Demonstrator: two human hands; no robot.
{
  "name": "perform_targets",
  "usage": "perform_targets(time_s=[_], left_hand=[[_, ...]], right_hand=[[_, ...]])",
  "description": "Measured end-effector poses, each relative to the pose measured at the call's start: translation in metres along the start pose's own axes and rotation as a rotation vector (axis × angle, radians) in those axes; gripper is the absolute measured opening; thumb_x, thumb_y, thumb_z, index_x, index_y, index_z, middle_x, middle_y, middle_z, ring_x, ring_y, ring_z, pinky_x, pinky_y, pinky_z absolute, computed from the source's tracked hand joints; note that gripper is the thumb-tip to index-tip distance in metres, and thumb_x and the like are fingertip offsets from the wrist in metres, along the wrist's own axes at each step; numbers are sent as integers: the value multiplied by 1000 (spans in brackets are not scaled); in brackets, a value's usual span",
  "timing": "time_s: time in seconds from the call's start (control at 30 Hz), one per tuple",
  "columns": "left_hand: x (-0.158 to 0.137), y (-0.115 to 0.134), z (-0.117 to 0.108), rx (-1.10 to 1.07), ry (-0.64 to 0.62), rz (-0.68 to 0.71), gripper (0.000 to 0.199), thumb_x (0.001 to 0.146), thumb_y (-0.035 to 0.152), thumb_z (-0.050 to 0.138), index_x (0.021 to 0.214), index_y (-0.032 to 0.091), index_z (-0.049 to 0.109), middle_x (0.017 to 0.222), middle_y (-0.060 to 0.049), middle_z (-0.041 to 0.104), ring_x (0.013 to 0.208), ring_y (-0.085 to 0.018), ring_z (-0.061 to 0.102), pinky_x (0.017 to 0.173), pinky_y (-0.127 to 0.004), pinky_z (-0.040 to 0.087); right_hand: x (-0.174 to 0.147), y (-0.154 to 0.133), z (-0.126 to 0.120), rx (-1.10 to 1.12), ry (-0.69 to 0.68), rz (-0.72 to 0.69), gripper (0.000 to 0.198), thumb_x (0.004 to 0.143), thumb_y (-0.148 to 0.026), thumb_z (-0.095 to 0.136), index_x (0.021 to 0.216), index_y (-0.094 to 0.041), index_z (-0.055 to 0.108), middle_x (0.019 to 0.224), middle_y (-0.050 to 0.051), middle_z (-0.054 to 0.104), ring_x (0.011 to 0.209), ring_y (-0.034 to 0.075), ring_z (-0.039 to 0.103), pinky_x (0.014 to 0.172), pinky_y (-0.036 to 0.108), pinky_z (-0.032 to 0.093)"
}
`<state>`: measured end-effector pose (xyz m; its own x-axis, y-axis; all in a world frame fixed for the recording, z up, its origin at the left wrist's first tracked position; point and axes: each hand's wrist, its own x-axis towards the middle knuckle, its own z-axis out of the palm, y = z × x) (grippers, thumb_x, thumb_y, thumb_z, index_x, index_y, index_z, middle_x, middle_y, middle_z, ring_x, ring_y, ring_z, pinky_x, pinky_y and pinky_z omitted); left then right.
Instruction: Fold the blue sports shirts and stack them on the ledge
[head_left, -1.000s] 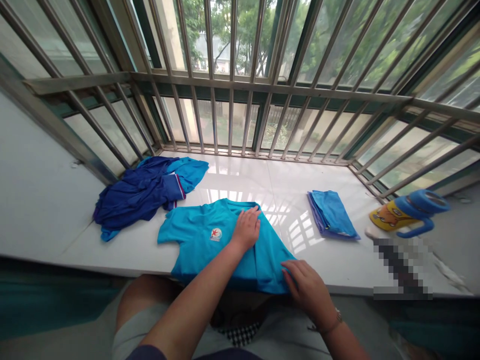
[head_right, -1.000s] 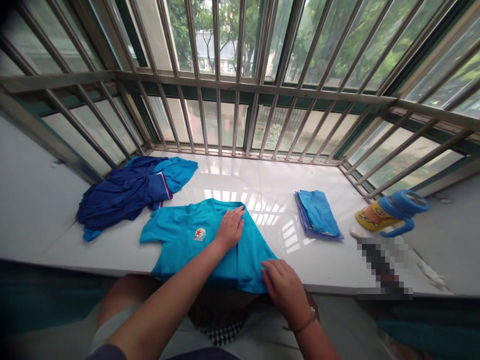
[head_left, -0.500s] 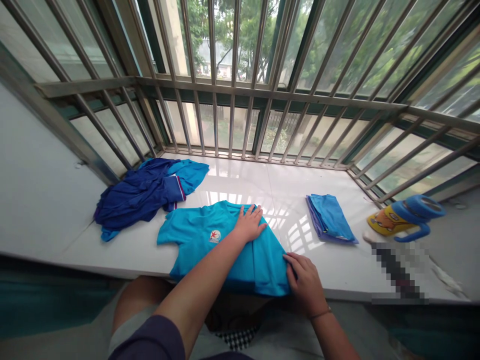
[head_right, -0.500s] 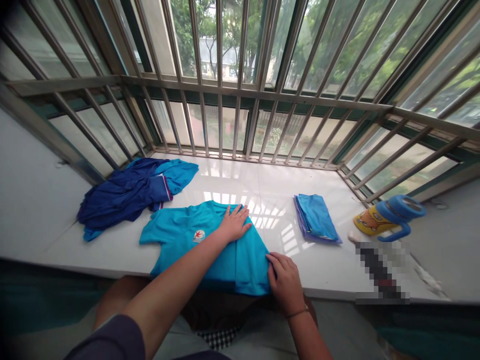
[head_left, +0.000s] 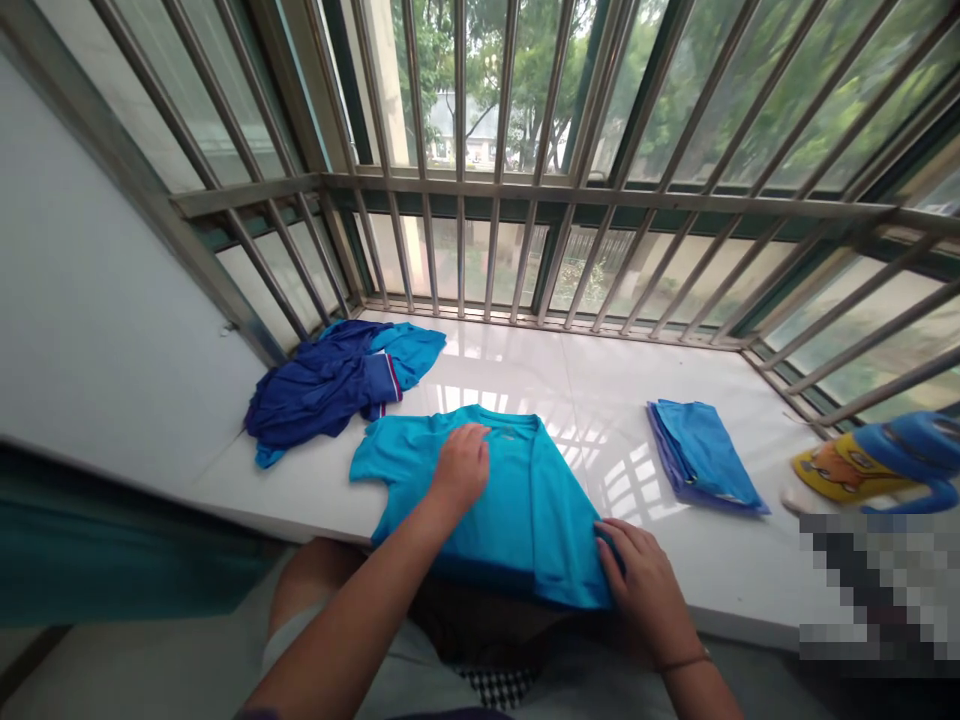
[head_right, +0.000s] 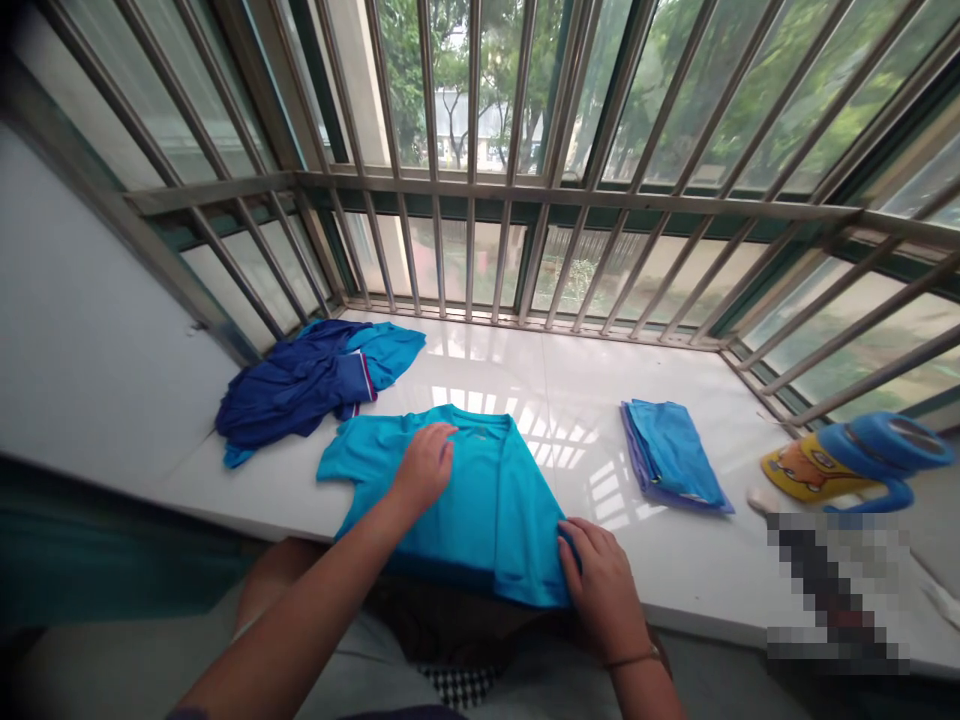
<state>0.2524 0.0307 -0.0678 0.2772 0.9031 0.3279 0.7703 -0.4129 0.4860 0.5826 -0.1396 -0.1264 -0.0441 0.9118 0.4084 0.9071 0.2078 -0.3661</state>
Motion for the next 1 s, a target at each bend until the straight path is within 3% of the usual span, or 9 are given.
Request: perform_targets(time_s=[0.13,0.27,0.43,0.6,0.7,0.77,0.87,0.93,1.0], left_hand=[[-41,-66,-70,259,125,-383,41,108,30,41,138,17,67,139,-18,67,129,-34,62,112,-49,52],[-60,-113,-109,488,3,-779,58,104,54,50,138,9,66,137,-28,63,128,-46,59,100,-58,54],[-45,-130,-119,371,-222,-759,32,95,40,64,113,16,75,131,-23,69,129,-44,63,100,-48,54],[-22,-117,-120,234,-181,-730,29,108,35,50,126,19,67,118,-15,78,113,-33,75,92,-37,57],[-29,-84,-110,114,-52,-507,32,113,37,44,134,22,61,123,-12,78,115,-29,75,96,-37,58],[-45,-57,-98,27,-52,-134,23,110,33,51,127,25,65,131,-10,76,124,-28,72,108,-41,56],[-80,-28,-80,-7,-247,405,19,103,25,66,121,27,68,151,-8,68,144,-28,60,129,-50,40],[-102,-24,-69,6,-327,506,34,98,26,74,131,27,66,159,-8,62,149,-29,55,133,-55,36],[-118,-32,-62,38,-321,435,50,94,28,80,141,27,62,160,-11,61,149,-33,56,130,-57,40]], right_hand=[[16,-22,-2,-2,53,0,36,108,-51,54,125,-28,75,126,14,74,118,36,68,103,57,56],[44,-61,5,29,42,-96,29,108,-42,57,128,-27,73,129,14,72,121,34,67,107,56,56],[70,-112,25,75,-36,-194,27,108,-34,57,131,-27,72,135,13,70,127,34,65,109,56,56],[65,-149,34,267,-159,-167,25,108,-32,57,127,-28,73,141,13,68,130,32,66,109,54,59],[58,-163,39,540,-254,-14,30,109,-42,58,132,-29,72,143,13,67,133,31,66,113,53,57],[57,-169,44,795,-328,201,43,105,-55,61,138,-29,67,143,13,67,129,31,68,110,52,59],[62,-174,50,1185,-366,649,68,95,-77,65,143,-29,60,131,11,72,114,30,73,95,48,65],[69,-176,52,1339,-364,871,73,89,-82,69,138,-28,61,113,7,75,99,26,74,85,42,66],[75,-177,52,1379,-370,969,71,83,-77,80,130,-28,63,97,2,72,87,22,71,78,37,64]])
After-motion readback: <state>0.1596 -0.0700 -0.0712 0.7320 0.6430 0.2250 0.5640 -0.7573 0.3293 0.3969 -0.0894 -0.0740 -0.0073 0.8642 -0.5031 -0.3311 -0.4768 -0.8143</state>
